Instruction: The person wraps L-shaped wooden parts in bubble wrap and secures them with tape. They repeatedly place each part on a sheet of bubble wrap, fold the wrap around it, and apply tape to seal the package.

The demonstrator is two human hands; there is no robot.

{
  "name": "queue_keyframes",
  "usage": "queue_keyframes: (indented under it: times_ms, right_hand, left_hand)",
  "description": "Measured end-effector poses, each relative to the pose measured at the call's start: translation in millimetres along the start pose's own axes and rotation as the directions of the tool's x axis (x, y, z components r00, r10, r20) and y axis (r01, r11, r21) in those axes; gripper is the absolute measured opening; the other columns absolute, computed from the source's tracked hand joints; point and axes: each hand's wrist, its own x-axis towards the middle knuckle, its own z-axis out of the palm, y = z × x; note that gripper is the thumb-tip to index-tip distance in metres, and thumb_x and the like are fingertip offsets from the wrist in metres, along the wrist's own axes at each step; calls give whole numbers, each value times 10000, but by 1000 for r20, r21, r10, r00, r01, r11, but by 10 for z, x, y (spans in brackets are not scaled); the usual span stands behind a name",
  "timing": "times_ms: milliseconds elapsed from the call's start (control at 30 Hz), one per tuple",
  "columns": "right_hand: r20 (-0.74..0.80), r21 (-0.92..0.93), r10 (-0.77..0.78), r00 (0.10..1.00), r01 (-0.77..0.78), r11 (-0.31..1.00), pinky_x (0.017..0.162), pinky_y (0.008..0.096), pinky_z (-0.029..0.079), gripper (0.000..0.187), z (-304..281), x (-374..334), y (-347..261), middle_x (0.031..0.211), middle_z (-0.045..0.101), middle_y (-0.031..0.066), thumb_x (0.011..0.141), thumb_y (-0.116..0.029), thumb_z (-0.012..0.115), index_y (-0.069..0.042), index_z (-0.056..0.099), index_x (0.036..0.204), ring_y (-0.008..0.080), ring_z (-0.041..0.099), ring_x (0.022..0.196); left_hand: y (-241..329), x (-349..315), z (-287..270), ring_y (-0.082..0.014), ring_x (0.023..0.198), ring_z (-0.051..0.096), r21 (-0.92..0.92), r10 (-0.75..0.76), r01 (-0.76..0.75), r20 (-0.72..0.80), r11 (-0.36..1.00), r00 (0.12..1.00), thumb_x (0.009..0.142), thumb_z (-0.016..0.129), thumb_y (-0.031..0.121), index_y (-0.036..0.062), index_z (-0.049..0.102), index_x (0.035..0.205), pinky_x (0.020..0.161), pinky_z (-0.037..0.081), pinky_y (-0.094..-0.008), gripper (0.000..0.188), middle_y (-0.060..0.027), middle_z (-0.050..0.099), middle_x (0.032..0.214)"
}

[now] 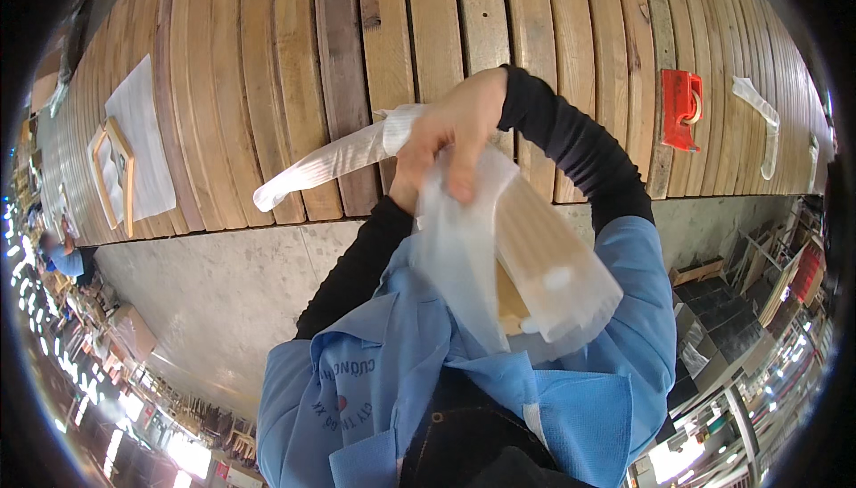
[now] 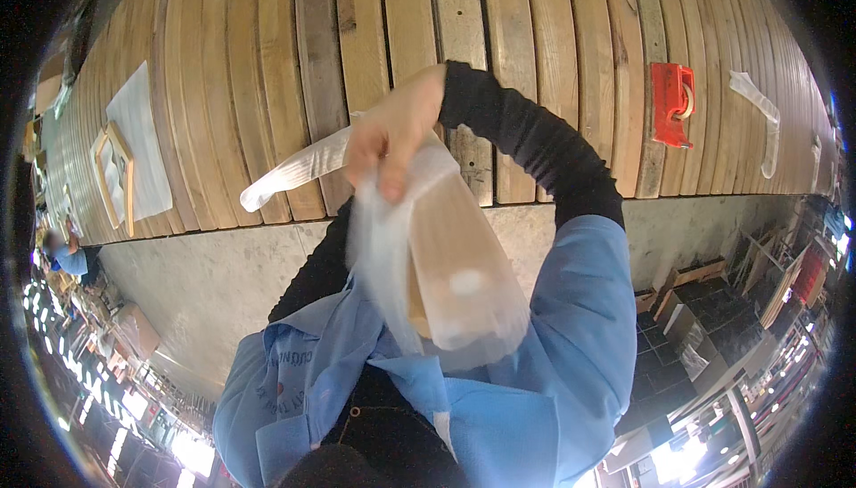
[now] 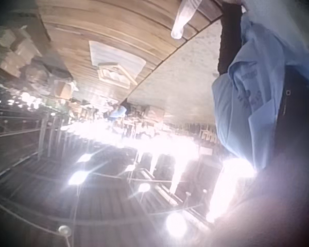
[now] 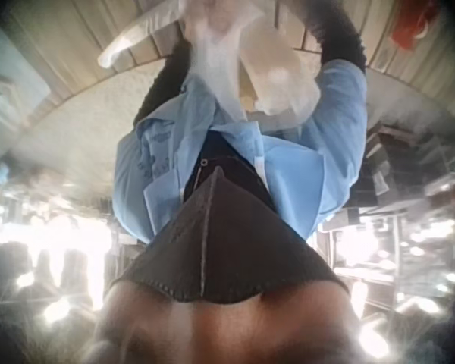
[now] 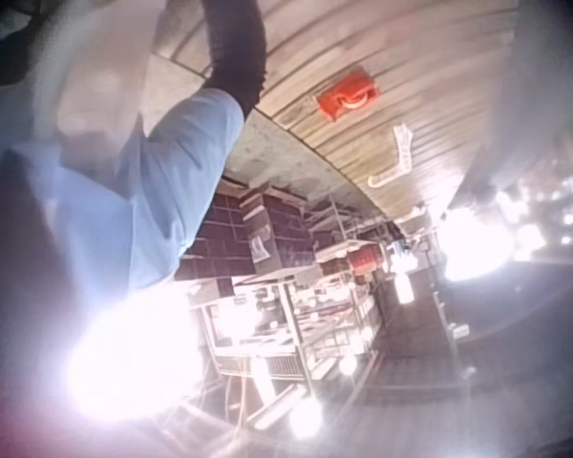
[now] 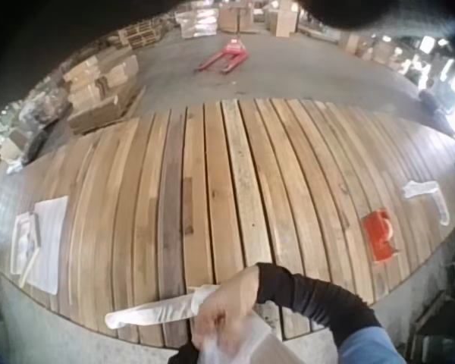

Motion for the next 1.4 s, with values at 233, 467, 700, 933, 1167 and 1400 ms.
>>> queue_keyframes:
  times_ms: [233, 467, 700, 933, 1167, 1400]
  right_hand:
    - [-826, -308, -467, 315, 441, 843, 782, 351, 587, 388, 488, -1149, 12, 1091, 645, 76, 838, -38, 782, -55, 571, 1163, 203, 680, 942]
    - [-694, -705, -687, -216, 397, 588, 950, 388, 533, 733, 1434, -1188, -127, 1357, 584, 133, 889, -538, 668, -108, 431, 1433, 282, 634, 1140]
    - [-616, -332, -219, 757, 3, 943, 1116, 394, 445, 943, 699, -1358, -297, 1464, 547, 219, 886, -662, 662, 74, 490, 1450, 304, 555, 1325]
    - [-406, -456, -94, 909, -112, 883, 1112, 385, 454, 799, 1398, -1045, -1623, 1393, 596, 246, 867, -443, 795, 114, 545, 1382, 301, 597, 1279]
    - [-413, -676, -540, 733, 149, 721, 861, 350, 560, 471, 1398, -1124, -1814, 1093, 704, 134, 865, -293, 795, 21, 667, 1193, 218, 682, 1029]
    - [-217, -819, 206, 954, -293, 494, 940, 348, 524, 378, 1198, -275, -2358, 1093, 726, 125, 857, -324, 804, 4, 714, 1022, 250, 696, 984]
  left_hand:
    - [-22, 163, -87, -379, 1267, 591, 49, -187, 187, -10, 981, 982, 653, 951, 212, 39, 485, 1407, 1062, 488, -447, 903, -199, 613, 1347]
    - [31, 361, -307, -379, 1154, 663, 256, -95, 71, 83, 964, 992, 702, 889, 212, 16, 480, 1392, 927, 545, -438, 826, -211, 638, 1285]
    - [256, 407, -4, -395, 1127, 637, 148, 187, -208, 146, 967, 972, 697, 857, 150, 39, 484, 1398, 945, 523, -464, 802, -222, 613, 1276]
    - [266, 274, -20, -405, 1187, 598, 152, 206, -227, 139, 962, 969, 673, 855, 118, 66, 480, 1419, 994, 496, -476, 837, -201, 597, 1328]
    - [268, 423, 116, -425, 1143, 610, 100, 169, -180, 112, 979, 979, 675, 848, 106, 64, 485, 1388, 936, 515, -482, 801, -209, 610, 1258]
    - [286, 349, -129, -408, 1097, 646, 314, 40, -43, 16, 948, 999, 666, 843, 123, 40, 497, 1324, 906, 533, -448, 747, -211, 652, 1171]
